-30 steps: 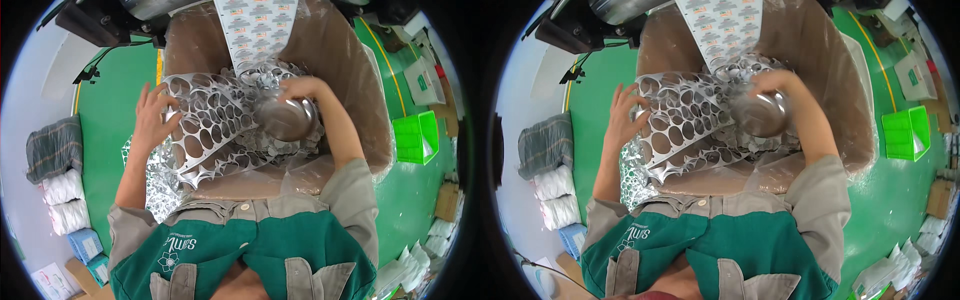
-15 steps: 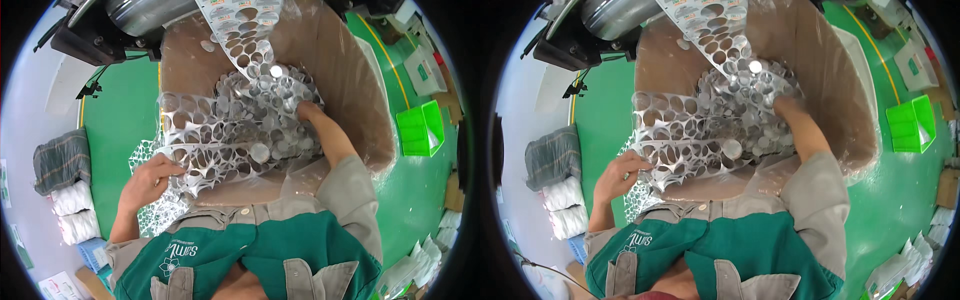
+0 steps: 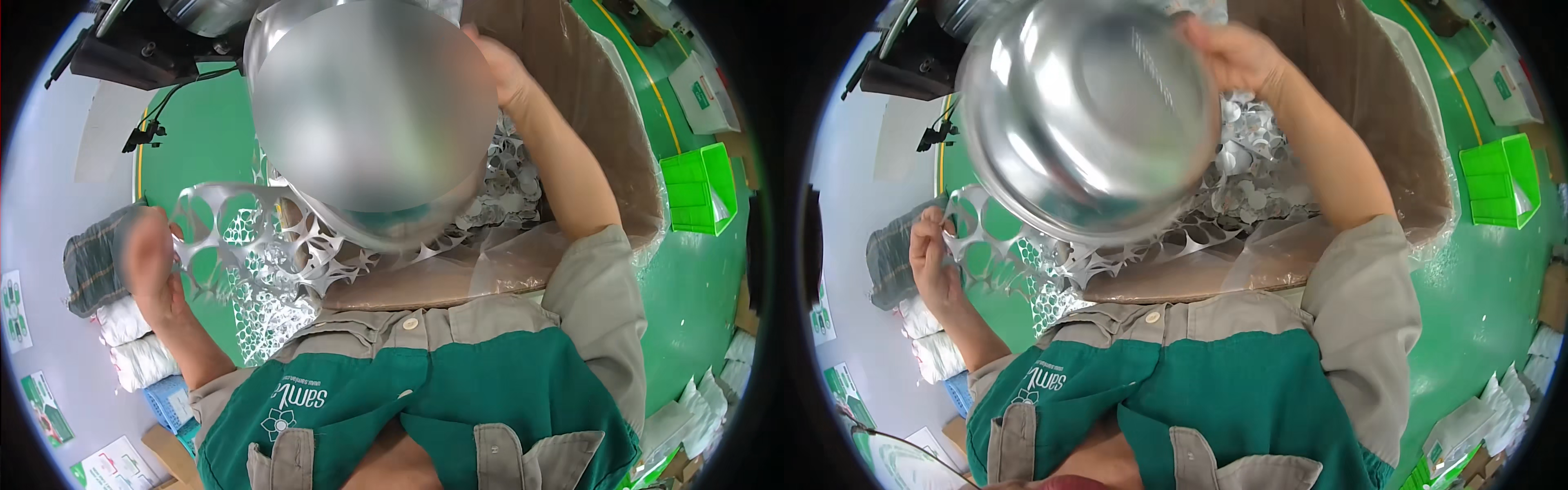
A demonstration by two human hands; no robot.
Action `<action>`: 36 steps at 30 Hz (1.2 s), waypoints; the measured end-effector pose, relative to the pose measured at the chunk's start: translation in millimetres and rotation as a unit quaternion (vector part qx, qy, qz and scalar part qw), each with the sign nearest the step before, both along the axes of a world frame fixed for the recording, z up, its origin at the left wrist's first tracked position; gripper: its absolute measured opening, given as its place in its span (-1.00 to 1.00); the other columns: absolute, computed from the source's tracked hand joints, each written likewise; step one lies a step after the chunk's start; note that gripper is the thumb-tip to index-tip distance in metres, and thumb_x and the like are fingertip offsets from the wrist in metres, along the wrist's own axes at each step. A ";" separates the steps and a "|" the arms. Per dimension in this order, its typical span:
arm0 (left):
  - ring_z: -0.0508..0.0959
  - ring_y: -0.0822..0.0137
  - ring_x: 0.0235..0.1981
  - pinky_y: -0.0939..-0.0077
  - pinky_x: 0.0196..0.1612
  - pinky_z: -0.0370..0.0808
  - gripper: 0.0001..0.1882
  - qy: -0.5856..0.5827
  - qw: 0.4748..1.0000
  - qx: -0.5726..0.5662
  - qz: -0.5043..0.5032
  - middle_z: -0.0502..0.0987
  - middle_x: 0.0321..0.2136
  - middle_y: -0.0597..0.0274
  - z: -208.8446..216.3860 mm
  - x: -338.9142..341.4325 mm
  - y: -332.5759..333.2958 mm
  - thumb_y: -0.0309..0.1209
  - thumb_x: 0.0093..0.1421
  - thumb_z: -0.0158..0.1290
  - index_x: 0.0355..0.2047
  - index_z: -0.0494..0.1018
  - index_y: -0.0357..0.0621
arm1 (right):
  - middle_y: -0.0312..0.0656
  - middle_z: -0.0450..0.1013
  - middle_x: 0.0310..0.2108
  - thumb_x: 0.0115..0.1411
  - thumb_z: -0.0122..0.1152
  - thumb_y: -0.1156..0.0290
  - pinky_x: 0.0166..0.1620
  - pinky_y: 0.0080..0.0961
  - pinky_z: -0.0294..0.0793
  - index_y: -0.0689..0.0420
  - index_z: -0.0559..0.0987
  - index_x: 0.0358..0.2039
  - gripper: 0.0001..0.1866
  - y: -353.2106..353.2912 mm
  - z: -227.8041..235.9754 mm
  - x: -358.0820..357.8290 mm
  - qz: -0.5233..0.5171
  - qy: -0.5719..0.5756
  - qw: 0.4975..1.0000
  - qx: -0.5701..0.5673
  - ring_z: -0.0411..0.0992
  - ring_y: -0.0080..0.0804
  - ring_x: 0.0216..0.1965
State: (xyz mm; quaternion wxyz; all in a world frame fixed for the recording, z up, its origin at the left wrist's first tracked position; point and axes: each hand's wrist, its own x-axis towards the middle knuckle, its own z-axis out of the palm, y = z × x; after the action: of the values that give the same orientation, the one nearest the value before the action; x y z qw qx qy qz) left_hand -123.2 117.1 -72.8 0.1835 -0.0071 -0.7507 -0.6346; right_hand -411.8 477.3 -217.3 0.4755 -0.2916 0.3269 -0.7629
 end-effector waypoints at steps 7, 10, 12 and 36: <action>0.46 0.46 -0.24 0.62 -0.23 0.45 -0.80 0.008 0.990 0.044 0.133 0.46 -0.22 0.20 -7.8 13.7 -99.3 -0.59 0.18 -0.13 -0.18 0.39 -0.29 | 0.05 0.45 -0.25 -0.15 0.26 0.19 -0.16 -0.33 0.41 0.29 0.42 -0.15 -0.42 28.2 -171.1 7.4 -0.026 0.617 0.431 0.658 0.42 -0.06 -0.17; 0.44 0.32 -0.16 0.54 -0.10 0.32 -0.74 -0.136 0.831 -0.485 0.235 0.45 -0.19 0.17 1.3 33.4 -104.4 -0.59 0.16 -0.17 -0.16 0.43 -0.20 | 0.03 0.45 -0.25 -0.16 0.27 0.13 -0.17 -0.32 0.40 0.28 0.46 -0.20 -0.43 22.6 -136.0 4.8 0.119 0.574 0.441 0.680 0.42 -0.02 -0.19; 0.39 0.25 -0.07 0.47 -0.03 0.28 -0.71 -0.060 0.835 -0.504 0.210 0.42 -0.14 0.14 -9.8 11.7 -70.0 -0.55 0.14 -0.13 -0.13 0.42 -0.14 | 0.03 0.44 -0.24 -0.13 0.25 0.13 -0.18 -0.34 0.40 0.29 0.47 -0.22 -0.46 23.3 -90.5 2.5 0.174 0.556 0.483 0.654 0.42 -0.05 -0.19; 0.32 0.09 -0.06 0.26 -0.06 0.26 -0.87 0.045 0.840 -0.538 0.054 0.44 -0.23 0.17 -71.4 -86.7 52.2 -0.44 0.05 0.04 -0.35 0.49 -0.11 | 0.05 0.43 -0.26 -0.18 0.26 0.15 -0.19 -0.37 0.39 0.32 0.46 -0.26 -0.45 27.7 -76.6 -3.9 0.071 0.568 0.591 0.568 0.42 -0.13 -0.24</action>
State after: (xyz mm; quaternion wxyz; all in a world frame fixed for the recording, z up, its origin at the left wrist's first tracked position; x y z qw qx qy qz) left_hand -209.9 169.2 -144.1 0.2186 -0.0927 -0.9641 -0.1187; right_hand -415.6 504.9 -294.0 0.3155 -0.3589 0.8760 -0.0655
